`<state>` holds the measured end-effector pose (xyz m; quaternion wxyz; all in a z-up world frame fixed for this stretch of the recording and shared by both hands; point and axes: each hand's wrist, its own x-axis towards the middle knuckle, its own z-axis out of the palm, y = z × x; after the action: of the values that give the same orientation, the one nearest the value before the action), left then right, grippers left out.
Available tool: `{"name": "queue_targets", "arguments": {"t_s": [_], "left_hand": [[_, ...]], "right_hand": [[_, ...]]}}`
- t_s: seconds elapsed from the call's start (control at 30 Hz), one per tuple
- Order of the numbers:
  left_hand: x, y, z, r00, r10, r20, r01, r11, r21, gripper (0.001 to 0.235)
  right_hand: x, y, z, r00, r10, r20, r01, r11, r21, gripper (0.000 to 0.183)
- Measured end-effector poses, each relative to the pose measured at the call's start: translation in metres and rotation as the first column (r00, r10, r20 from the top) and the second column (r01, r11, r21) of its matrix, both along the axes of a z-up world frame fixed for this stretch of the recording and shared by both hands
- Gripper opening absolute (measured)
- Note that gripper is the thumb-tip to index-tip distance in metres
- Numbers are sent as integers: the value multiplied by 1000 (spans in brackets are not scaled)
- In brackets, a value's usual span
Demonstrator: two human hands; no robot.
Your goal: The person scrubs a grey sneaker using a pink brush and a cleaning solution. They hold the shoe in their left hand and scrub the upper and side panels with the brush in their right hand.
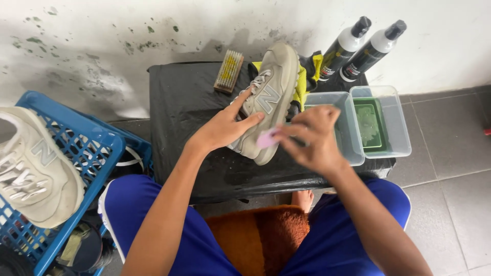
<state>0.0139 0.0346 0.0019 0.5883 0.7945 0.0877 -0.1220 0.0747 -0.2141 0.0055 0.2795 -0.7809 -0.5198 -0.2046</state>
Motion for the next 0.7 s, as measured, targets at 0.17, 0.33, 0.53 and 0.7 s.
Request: {"name": "queue_targets", "arguments": {"t_s": [0.17,0.33,0.53,0.7], "left_hand": [[0,0,1,1000,13,-11,-12,998,65,92],[-1,-3,2,999,22,-43,-21,1000,18,95],[-3,-3,1,1000,20,16,-21,999,46,92],[1,-2,-3,999,33,-22,-32,999,28,94]], "right_hand": [[10,4,-5,996,75,50,-76,997,17,30],[10,0,-7,994,-101,31,100,994,42,28],[10,1,-3,998,60,-8,-60,998,13,26],[-9,11,6,998,54,-28,-52,997,59,28]]}}
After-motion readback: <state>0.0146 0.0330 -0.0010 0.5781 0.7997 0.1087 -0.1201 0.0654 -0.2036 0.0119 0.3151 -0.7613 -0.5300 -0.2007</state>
